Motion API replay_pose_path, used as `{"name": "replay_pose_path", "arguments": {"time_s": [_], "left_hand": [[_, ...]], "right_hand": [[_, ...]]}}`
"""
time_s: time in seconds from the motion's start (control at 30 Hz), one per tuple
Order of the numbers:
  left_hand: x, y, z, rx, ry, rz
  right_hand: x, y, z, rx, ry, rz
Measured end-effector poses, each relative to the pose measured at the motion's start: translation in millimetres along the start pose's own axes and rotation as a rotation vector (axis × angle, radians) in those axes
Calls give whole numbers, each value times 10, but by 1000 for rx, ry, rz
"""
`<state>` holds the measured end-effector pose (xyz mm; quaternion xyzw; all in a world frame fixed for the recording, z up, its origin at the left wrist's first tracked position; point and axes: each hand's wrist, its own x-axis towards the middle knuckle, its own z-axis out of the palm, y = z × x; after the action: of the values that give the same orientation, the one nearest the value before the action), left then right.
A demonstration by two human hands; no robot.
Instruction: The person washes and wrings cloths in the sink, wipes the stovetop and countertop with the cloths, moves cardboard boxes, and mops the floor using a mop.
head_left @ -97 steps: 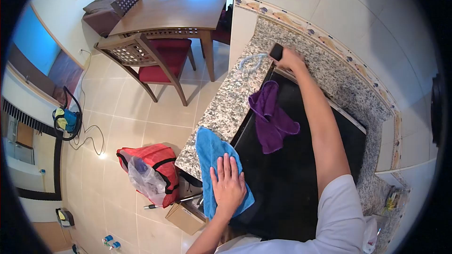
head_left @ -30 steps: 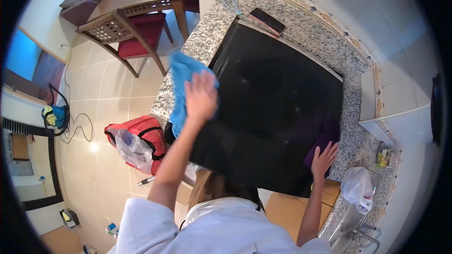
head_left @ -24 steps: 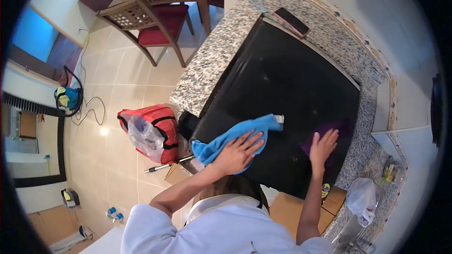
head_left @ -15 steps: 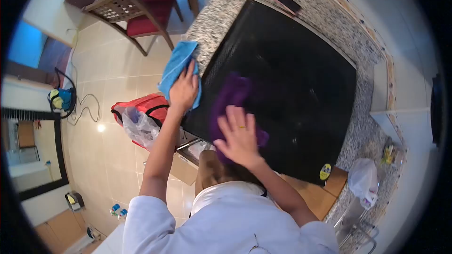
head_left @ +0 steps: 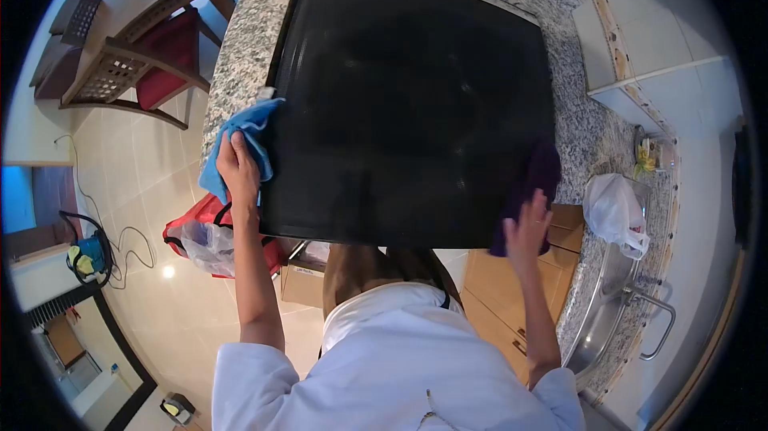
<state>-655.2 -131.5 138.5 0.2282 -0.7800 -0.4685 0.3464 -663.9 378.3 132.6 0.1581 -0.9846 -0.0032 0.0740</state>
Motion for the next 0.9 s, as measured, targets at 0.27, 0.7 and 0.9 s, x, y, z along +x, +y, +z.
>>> {"name": "replay_pose_path", "arguments": {"time_s": [0.27, 0.7, 0.9], "left_hand": [[-324, 1028, 129, -275, -198, -133], [-1342, 1007, 563, 613, -839, 543], [-2035, 1273, 757, 328, -965, 595]], "right_hand": [[919, -2608, -122, 660, 34, -691], [1239, 605, 314, 107, 156, 89], [749, 474, 99, 199, 81, 73]]}}
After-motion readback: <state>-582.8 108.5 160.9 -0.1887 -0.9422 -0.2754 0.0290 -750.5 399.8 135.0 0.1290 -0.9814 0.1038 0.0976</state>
